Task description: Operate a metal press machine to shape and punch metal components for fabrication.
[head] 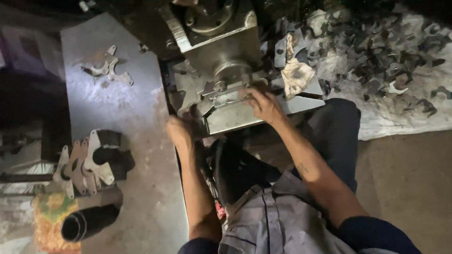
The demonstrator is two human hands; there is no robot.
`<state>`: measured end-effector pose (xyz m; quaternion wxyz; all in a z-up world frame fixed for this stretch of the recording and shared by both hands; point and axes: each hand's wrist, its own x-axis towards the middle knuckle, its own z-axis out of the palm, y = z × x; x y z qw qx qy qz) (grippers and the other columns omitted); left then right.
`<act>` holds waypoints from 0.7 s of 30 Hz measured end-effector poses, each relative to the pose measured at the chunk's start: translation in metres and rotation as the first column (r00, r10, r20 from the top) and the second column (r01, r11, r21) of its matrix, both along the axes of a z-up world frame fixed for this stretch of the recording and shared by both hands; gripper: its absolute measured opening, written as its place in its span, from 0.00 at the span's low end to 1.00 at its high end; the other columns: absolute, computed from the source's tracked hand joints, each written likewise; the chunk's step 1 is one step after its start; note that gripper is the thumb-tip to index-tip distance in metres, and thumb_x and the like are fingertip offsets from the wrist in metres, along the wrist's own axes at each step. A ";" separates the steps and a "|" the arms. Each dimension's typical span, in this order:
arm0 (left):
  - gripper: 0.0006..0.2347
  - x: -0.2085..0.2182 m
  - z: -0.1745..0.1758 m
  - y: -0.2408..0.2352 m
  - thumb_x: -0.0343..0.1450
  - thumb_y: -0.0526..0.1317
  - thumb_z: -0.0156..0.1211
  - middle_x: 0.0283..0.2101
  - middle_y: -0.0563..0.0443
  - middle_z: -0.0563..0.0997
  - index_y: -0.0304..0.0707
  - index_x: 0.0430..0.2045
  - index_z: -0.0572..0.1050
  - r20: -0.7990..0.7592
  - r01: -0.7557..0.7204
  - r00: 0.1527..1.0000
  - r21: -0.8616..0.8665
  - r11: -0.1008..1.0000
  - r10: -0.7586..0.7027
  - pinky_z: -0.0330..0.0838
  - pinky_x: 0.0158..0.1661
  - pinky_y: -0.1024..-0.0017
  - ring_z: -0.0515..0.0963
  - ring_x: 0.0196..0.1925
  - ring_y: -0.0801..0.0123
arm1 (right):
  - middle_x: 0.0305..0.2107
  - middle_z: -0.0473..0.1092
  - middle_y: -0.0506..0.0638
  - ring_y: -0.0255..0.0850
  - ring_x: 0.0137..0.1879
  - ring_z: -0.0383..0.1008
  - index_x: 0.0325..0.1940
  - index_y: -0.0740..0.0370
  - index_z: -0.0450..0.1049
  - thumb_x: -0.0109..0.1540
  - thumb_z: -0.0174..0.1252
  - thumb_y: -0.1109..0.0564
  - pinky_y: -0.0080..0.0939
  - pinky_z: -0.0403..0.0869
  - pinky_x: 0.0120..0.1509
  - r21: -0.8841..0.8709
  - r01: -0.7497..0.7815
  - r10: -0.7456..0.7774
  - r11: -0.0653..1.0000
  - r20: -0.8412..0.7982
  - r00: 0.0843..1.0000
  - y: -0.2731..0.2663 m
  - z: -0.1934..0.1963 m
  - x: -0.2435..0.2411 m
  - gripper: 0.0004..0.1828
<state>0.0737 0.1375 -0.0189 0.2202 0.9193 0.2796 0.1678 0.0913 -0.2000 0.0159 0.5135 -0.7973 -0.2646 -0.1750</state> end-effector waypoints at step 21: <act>0.11 -0.061 0.057 -0.132 0.72 0.40 0.66 0.16 0.57 0.70 0.30 0.26 0.74 0.363 0.383 0.923 -0.846 0.370 -0.126 0.54 0.15 0.76 0.64 0.13 0.81 | 0.43 0.79 0.58 0.48 0.47 0.82 0.49 0.68 0.79 0.70 0.58 0.67 0.48 0.83 0.56 0.637 0.144 0.065 0.758 -0.292 0.954 -0.123 0.014 0.023 0.06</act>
